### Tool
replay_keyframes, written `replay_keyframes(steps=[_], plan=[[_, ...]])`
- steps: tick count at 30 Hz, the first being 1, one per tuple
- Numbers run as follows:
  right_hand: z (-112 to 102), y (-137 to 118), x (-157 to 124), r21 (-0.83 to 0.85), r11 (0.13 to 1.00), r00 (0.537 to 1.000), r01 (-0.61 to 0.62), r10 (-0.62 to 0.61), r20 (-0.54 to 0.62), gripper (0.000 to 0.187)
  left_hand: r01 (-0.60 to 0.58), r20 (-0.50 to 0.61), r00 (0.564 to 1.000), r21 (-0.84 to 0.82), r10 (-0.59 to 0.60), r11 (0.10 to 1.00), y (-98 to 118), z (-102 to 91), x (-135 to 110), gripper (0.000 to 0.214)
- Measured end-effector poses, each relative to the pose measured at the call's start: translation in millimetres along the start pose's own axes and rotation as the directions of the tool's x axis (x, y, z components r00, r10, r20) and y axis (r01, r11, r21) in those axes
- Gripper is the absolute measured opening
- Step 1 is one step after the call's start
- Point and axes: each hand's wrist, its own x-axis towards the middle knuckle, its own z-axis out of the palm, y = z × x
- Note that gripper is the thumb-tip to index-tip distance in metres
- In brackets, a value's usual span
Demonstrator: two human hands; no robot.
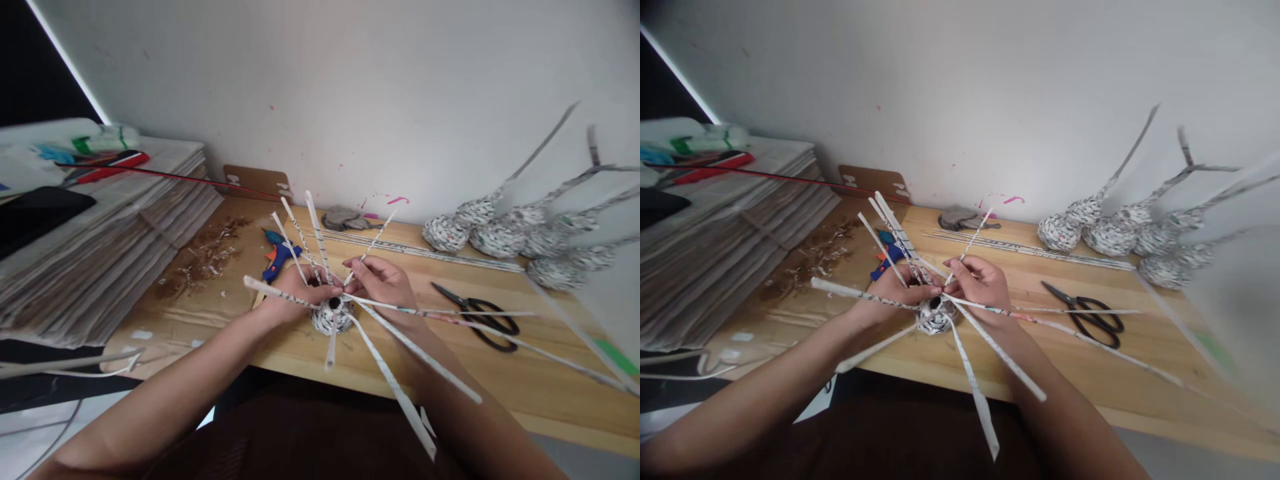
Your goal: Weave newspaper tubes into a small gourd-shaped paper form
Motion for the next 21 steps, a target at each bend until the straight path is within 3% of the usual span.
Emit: replay_keyframes(steps=[6,13,17,21], plan=[[4,6,1,0.040,0.998,0.999,0.039,-0.038,-0.016,0.040,0.004,0.049,0.999,0.008,-0.004,1.000,3,-1.7,8,0.024],[5,6,0,-0.003,0.997,0.996,0.079,-0.079,-0.029,0.035,0.058,0.190,0.980,-0.004,-0.056,0.998,4,-2.0,14,0.024],[0,4,2,0.010,0.995,0.994,0.104,-0.104,-0.014,0.037,0.105,0.143,0.985,-0.061,-0.096,0.993,2,-0.8,10,0.030],[-8,4,3,-0.032,0.992,0.991,0.119,-0.117,0.067,0.027,0.065,0.042,0.997,-0.197,-0.058,0.978,2,-3.2,7,0.035]])
